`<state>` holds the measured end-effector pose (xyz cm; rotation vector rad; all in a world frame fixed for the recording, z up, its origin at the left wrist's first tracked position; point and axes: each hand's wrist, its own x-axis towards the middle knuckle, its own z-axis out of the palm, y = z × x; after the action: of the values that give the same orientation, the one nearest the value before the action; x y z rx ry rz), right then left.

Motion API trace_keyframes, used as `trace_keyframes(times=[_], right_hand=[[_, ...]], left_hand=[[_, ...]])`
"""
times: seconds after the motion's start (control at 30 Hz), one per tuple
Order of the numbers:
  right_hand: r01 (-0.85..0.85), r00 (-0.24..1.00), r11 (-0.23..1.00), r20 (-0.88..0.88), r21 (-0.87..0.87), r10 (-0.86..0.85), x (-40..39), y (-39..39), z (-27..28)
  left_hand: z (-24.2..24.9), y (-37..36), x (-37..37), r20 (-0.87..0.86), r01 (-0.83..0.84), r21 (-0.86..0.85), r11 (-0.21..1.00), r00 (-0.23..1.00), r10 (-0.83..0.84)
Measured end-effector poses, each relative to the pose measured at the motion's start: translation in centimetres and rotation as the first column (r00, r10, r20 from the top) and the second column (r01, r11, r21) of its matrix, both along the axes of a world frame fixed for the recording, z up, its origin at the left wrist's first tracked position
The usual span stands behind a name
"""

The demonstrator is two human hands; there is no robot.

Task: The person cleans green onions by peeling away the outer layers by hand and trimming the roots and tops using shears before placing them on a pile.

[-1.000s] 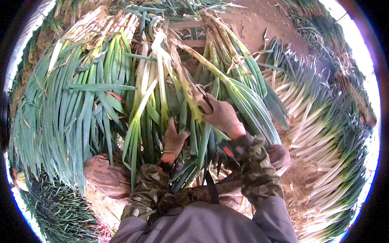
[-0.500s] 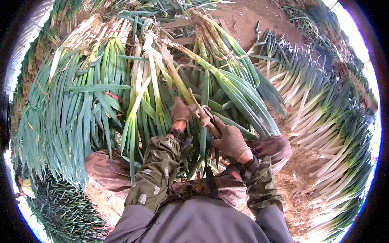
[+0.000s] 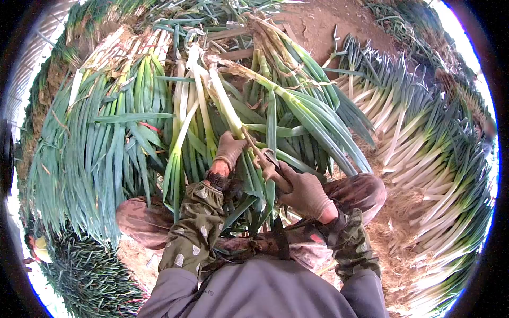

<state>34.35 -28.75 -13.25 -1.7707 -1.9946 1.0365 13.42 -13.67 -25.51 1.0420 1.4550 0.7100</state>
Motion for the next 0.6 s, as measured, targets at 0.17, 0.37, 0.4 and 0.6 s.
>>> trace_keyframes(times=[0.17,0.37,0.4,0.6], right_hand=[[-0.017,0.997,0.997,-0.070,0.072,0.022,-0.9,1.6,-0.4],[0.016,0.999,0.999,-0.030,0.029,-0.015,0.3,-0.7,1.2],[0.023,1.000,0.999,-0.016,-0.032,-0.023,0.8,-1.3,1.5],[-0.020,0.998,0.993,0.052,-0.113,0.026,2.5,-4.0,2.5]], left_hand=[[2.3,-1.5,-1.5,0.369,0.024,-0.035,0.999,0.929,-0.009],[-0.5,-2.9,-1.0,0.582,-0.034,-0.029,0.999,0.812,0.045],[-0.8,-3.1,-0.8,0.603,-0.032,-0.010,0.999,0.797,0.032],[-0.6,-3.4,-1.2,0.574,-0.114,-0.168,0.979,0.797,0.191]])
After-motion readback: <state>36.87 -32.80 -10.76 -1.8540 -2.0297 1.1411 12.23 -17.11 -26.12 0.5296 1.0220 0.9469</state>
